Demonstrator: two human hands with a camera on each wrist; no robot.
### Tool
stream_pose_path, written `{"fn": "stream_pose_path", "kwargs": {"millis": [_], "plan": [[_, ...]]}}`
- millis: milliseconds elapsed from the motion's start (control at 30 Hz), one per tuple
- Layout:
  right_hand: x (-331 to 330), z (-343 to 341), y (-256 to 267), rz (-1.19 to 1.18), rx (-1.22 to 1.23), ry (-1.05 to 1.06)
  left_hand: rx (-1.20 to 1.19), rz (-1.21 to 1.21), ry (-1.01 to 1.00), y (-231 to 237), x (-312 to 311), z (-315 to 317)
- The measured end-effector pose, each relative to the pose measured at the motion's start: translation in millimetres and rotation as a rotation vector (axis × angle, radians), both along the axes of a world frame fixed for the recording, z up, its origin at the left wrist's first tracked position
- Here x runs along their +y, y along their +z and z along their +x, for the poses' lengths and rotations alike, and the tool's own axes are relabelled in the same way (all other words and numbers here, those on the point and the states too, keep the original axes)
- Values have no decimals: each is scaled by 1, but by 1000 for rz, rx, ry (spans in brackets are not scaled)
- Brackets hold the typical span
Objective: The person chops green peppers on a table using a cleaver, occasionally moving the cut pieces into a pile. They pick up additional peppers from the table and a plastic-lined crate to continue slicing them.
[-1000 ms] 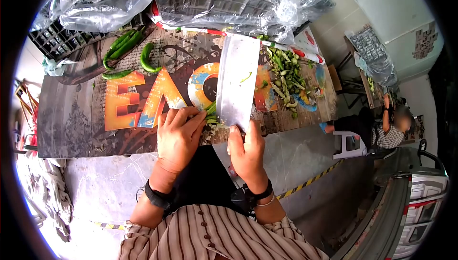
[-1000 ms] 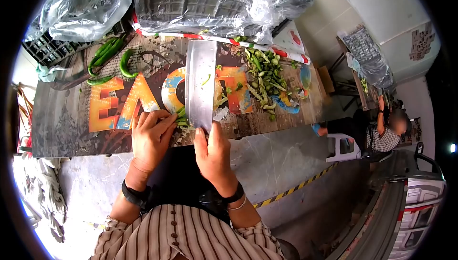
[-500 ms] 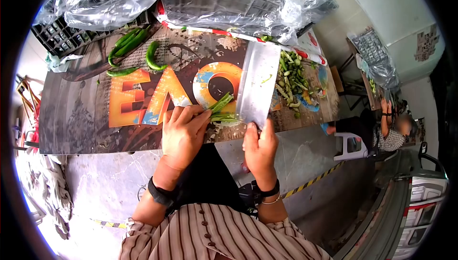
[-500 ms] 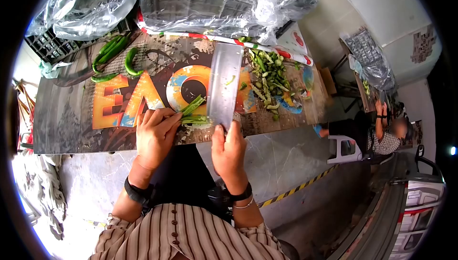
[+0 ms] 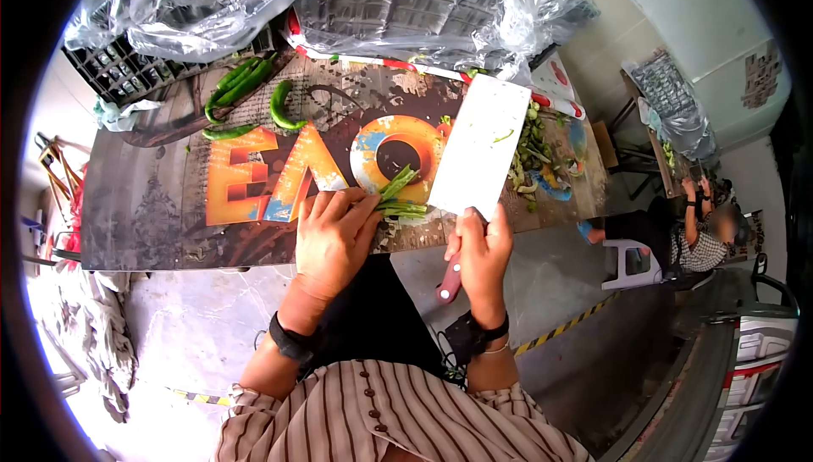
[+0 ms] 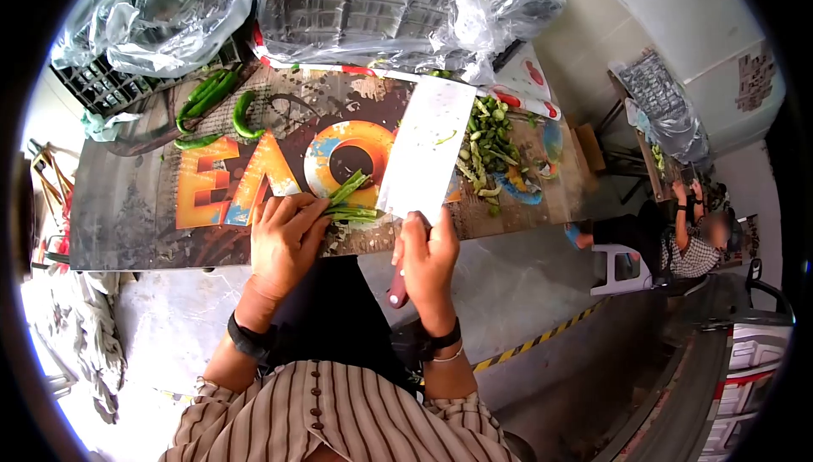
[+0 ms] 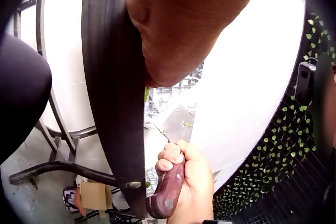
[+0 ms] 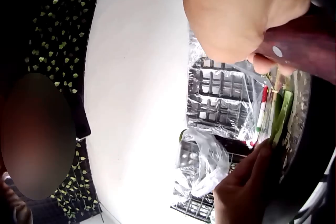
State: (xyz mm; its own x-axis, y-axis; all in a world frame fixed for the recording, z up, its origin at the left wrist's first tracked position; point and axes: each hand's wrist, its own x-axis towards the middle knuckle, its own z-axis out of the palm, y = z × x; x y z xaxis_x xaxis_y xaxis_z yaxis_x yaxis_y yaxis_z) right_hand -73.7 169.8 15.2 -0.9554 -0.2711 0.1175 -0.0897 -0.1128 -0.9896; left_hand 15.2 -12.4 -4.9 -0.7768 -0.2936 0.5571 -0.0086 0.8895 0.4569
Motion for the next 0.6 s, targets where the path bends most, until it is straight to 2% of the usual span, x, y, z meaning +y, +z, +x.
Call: {"fn": "stream_pose_path", "kwargs": {"millis": [200, 267, 567, 600], "plan": [[11, -19, 4, -64, -40, -14, -4, 21, -76, 15, 2, 3], [14, -17, 3, -50, -43, -17, -5, -46, -120, 10, 5, 2], [25, -5, 3, -88, -51, 15, -98, -101, -103, 8, 5, -24], [27, -5, 3, -77, -44, 20, -69, -39, -93, 8, 3, -26]]}}
